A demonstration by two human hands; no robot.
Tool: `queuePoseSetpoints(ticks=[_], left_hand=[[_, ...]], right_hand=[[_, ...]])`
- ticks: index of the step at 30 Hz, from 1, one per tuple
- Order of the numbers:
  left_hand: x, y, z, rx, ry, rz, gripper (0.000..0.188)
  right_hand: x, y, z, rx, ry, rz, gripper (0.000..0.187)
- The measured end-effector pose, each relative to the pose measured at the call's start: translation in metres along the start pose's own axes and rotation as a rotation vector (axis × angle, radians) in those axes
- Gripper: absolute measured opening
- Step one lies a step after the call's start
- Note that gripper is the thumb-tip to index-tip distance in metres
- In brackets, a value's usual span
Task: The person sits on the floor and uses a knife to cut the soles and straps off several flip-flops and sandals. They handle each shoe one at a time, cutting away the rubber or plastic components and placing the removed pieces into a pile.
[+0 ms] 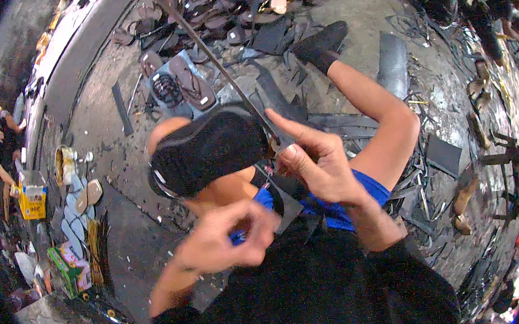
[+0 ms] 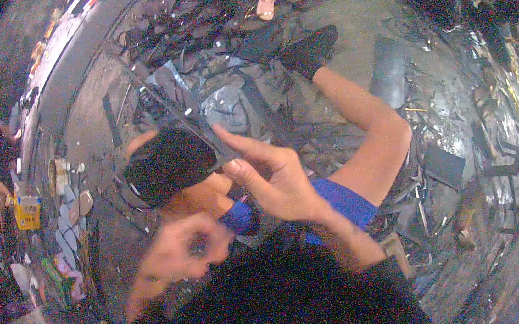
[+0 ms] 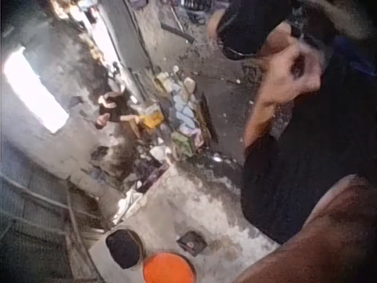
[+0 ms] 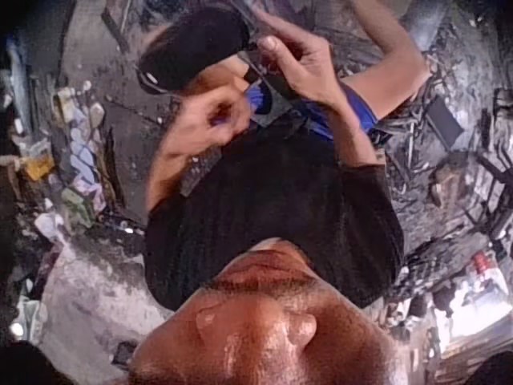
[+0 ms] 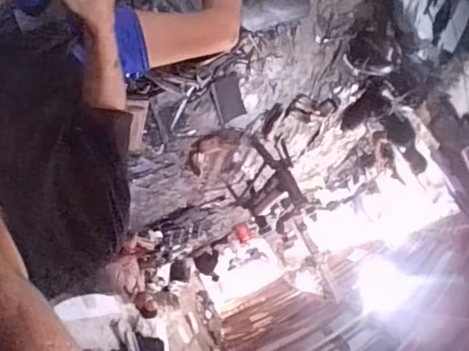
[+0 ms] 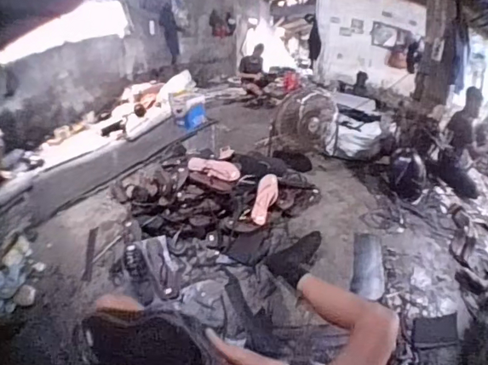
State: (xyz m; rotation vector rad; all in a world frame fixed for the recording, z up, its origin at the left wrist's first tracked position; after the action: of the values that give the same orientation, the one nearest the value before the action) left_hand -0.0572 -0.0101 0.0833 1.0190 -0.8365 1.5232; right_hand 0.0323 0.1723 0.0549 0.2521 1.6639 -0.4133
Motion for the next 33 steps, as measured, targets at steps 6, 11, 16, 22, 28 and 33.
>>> queuePoseSetpoints(ticks=[6,11,16,22,28,33], left_hand=[[-0.024,-0.017,-0.107,0.671,-0.35,1.286,0.039],[-0.034,0.004,-0.134,0.593,-0.434,1.513,0.029],[-0.088,-0.025,-0.106,0.626,-0.324,1.357,0.032],[-0.105,-0.04,-0.081,0.623,-0.238,1.175,0.047],[-0.113,-0.036,-0.098,0.509,-0.192,1.096,0.039],[-0.146,-0.001,-0.128,0.666,-0.153,0.701,0.048]], right_hand=[[0.0,0.009,0.015,0.178,0.062,0.362,0.053],[0.036,0.016,0.069,0.49,0.19,0.731,0.037],[0.022,0.012,0.075,0.413,-0.01,0.645,0.025],[0.066,0.02,0.036,0.187,-0.479,0.069,0.03],[0.059,0.005,0.044,0.247,-0.221,0.378,0.03],[0.052,0.0,0.033,0.285,-0.078,0.551,0.023]])
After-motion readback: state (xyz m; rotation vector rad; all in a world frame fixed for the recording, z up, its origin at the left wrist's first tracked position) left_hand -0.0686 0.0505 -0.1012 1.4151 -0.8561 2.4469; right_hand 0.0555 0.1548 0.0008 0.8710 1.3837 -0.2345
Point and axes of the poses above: each hand's wrist, its own z-axis away from the middle knuckle, its own y-axis out of the back of the hand, x = y × z, the point moved 4 cm from there along -z, towards the middle knuckle
